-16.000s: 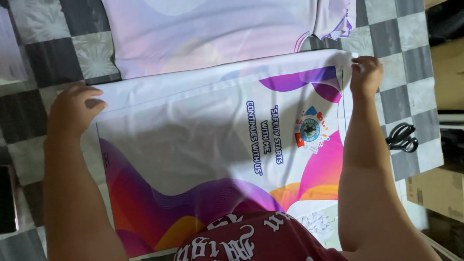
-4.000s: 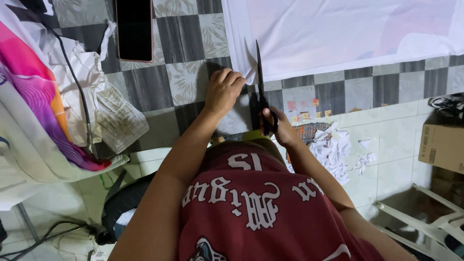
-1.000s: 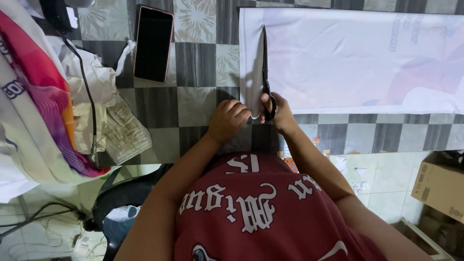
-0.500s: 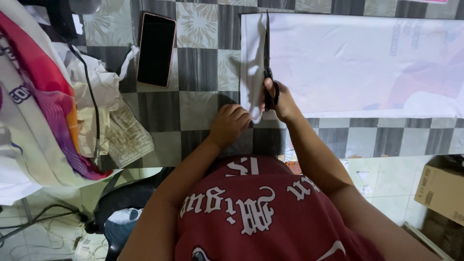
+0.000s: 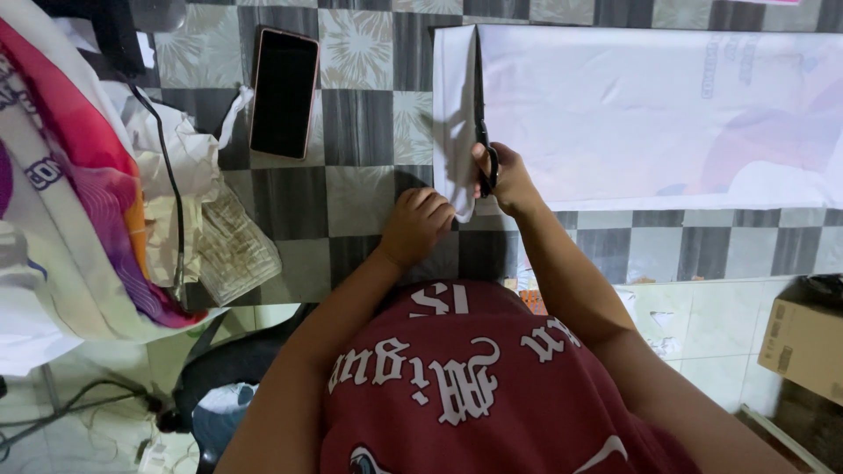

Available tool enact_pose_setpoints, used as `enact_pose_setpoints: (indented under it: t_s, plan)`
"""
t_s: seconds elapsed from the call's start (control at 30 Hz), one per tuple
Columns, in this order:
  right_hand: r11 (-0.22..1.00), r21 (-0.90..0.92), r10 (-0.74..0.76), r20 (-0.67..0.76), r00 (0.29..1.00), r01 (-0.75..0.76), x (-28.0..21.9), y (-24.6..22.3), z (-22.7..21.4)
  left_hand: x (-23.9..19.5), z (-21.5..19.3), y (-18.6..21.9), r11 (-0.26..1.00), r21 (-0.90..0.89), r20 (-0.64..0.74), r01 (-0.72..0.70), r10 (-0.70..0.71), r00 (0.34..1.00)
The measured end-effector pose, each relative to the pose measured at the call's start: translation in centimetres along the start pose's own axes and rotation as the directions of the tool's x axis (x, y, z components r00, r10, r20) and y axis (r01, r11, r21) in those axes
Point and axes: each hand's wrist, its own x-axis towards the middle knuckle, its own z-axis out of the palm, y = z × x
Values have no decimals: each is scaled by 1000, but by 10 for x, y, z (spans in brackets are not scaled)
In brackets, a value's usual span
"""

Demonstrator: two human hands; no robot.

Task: Cutting printed fabric along lines with scissors and folding the finished pieces on a checkered table.

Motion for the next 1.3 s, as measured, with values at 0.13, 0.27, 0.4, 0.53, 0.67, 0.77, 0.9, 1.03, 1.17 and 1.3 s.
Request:
enact_pose_setpoints:
  t_s: [0.13,0.27,0.4,0.53,0.67,0.77,0.9,1.03,1.17,1.3]
  plan:
    - [1000,20,-2,-7,1000,2,6,1,-4,-5,8,-1,999,22,-30,-28,29,999]
    - [997,1,-73,-20,997,73,21,24,-8,-3,4,2,996,69,-38,-52,54,998]
    - [975,-117,-194,-51,980,187,-22,7,-1,-4,-1,3,999,22,-59,-41,42,997]
    - [984,-108,-154,-101,983,143,-99,-13,7,-7,-4,10,997,-73,-49,-1,-3,999]
    - [960,77,-263,-62,963,267,-155,30,-4,-12,-4,54,909,-416,58,25,-1,998]
    - [919,201,-324,-105,940,339,-185,76,-24,-3,-17,93,678,-729,222,88,113,969]
    - [889,333,-214,-306,928,315,-217,215,-87,11,-16,128,482,-875,198,56,251,948]
    - [815,459,-147,-429,891,355,-308,286,-181,23,-6,116,466,-872,286,149,239,928]
    - [722,-326,39,-862,506,-610,-417,312,-284,38,8,94,714,-687,309,133,122,943]
    - [543,-117,-12,-991,132,-832,-489,338,-380,74,19,84,869,-491,185,66,30,982]
